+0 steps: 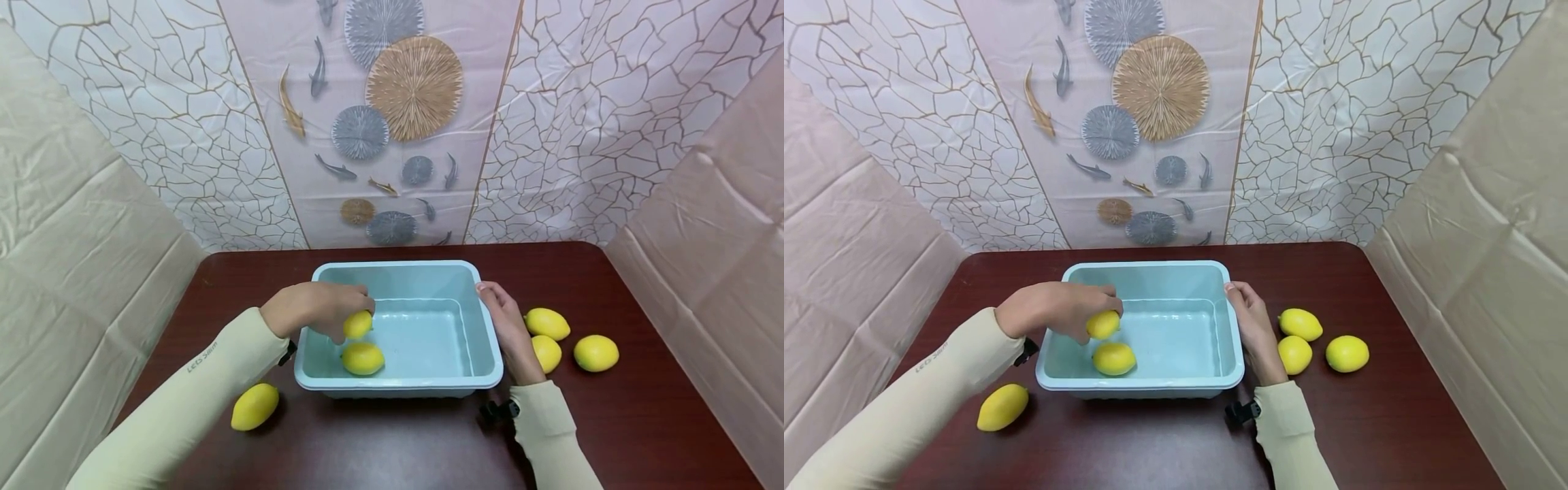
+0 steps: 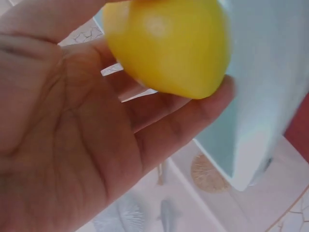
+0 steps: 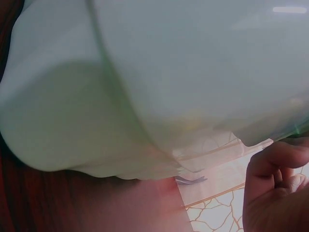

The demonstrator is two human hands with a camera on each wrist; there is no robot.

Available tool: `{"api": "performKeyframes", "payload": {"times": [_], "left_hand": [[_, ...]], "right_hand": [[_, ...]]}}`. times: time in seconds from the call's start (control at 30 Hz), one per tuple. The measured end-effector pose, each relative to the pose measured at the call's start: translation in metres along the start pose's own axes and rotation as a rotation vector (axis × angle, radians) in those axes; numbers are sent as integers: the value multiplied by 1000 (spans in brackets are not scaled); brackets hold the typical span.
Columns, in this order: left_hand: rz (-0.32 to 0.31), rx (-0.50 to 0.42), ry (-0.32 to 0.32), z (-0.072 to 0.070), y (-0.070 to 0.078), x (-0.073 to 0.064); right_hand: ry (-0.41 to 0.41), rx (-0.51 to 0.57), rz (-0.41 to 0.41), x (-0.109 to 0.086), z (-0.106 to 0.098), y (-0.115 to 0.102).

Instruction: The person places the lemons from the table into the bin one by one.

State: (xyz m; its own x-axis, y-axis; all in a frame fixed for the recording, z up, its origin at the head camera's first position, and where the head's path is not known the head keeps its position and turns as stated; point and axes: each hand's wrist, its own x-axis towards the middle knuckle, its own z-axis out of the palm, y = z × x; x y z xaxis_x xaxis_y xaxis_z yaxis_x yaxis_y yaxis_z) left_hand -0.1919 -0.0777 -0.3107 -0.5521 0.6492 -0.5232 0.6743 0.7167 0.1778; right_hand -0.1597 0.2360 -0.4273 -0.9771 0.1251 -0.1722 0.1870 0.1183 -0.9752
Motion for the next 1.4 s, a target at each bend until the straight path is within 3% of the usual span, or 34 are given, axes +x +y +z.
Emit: {"api": "performKeyframes", "payload": {"times": [0.13, 0.43, 0.8, 1.2, 1.4], "left_hand": [[23, 19, -20, -8, 5, 1], [92, -3, 20, -15, 17, 14], [117, 27, 65, -21, 32, 26], [84, 90, 77, -5, 39, 52], [78, 139, 114, 4, 42, 64]], "right_hand": [[0, -12, 2, -1, 0, 0], [3, -21, -6, -4, 0, 0], [3, -38, 0, -2, 0, 1], [-16, -27, 19, -2, 2, 1], [-12, -50, 20, -3, 1, 1]]}}
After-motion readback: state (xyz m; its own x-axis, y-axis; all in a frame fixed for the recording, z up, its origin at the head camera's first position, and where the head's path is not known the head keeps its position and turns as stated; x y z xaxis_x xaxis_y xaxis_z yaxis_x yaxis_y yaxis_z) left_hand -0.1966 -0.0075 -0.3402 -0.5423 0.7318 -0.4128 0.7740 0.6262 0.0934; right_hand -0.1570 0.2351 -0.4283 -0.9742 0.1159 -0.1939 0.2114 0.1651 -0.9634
